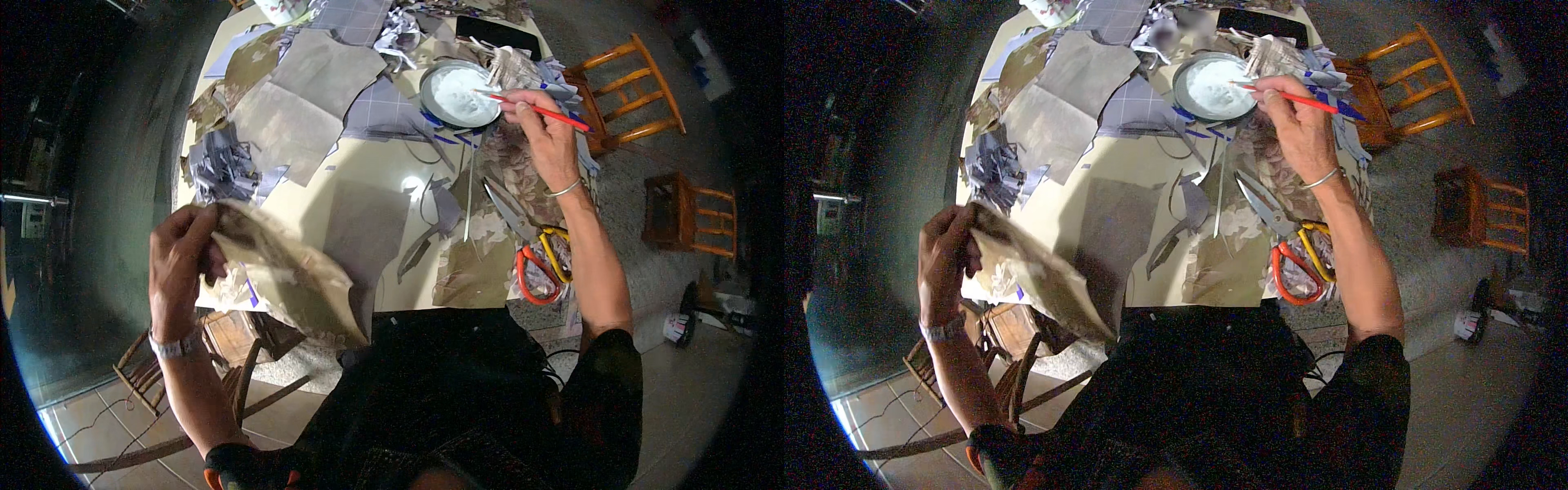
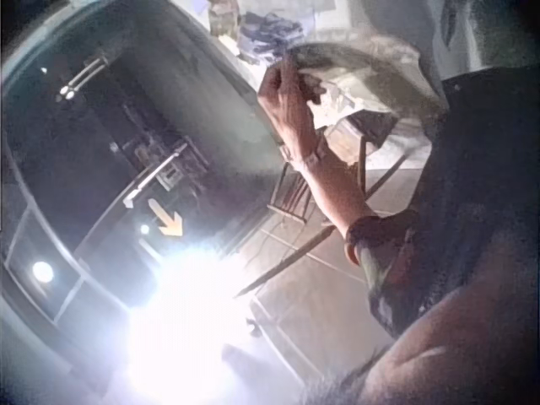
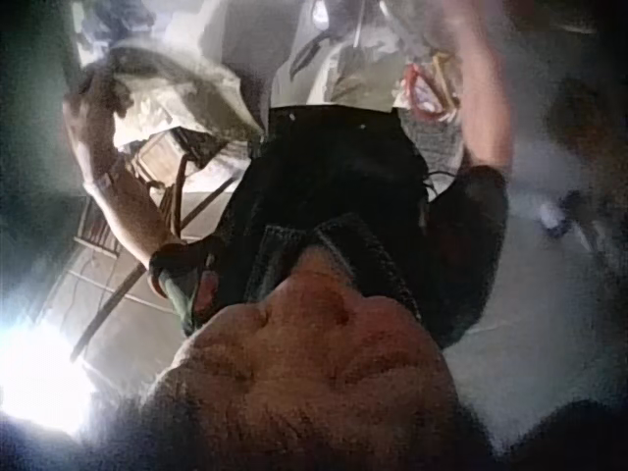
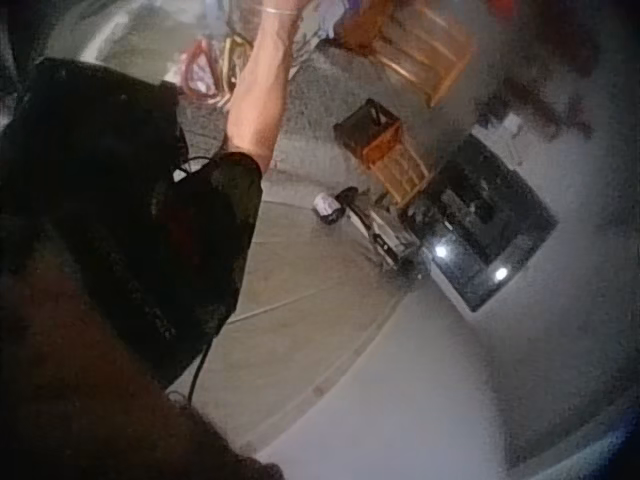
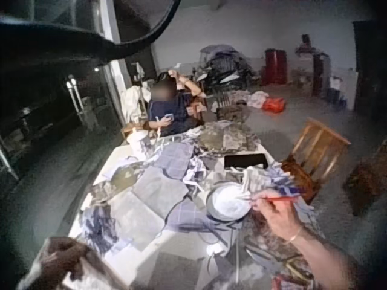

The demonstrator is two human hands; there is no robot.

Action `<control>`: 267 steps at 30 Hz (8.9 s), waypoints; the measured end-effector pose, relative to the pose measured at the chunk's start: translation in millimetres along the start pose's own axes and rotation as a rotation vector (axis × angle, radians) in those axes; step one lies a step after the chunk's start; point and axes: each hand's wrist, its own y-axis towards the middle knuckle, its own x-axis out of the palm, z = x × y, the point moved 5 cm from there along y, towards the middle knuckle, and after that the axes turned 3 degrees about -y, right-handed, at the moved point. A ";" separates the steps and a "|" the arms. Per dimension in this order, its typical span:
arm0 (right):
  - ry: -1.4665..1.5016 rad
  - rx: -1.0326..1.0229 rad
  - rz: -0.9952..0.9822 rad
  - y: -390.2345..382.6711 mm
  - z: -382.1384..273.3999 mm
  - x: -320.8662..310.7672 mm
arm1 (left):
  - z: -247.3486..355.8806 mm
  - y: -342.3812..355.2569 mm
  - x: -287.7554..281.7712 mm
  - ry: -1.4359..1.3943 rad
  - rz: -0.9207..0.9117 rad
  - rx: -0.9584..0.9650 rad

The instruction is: The person cuts floral patterned fabric using scissors and applies glue to the edges with a brush.

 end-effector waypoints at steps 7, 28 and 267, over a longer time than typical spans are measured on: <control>-0.068 -0.026 -0.042 5.1 5.8 -1.4 | -18.8 41.0 45.3 -0.033 -0.154 -0.025; -0.147 -0.038 -0.033 -3.0 -5.6 -1.3 | -140.9 -117.3 121.4 0.867 -0.326 0.848; 0.031 -0.147 -0.399 -58.7 -65.8 89.3 | -67.3 0.5 159.7 0.653 -0.262 0.774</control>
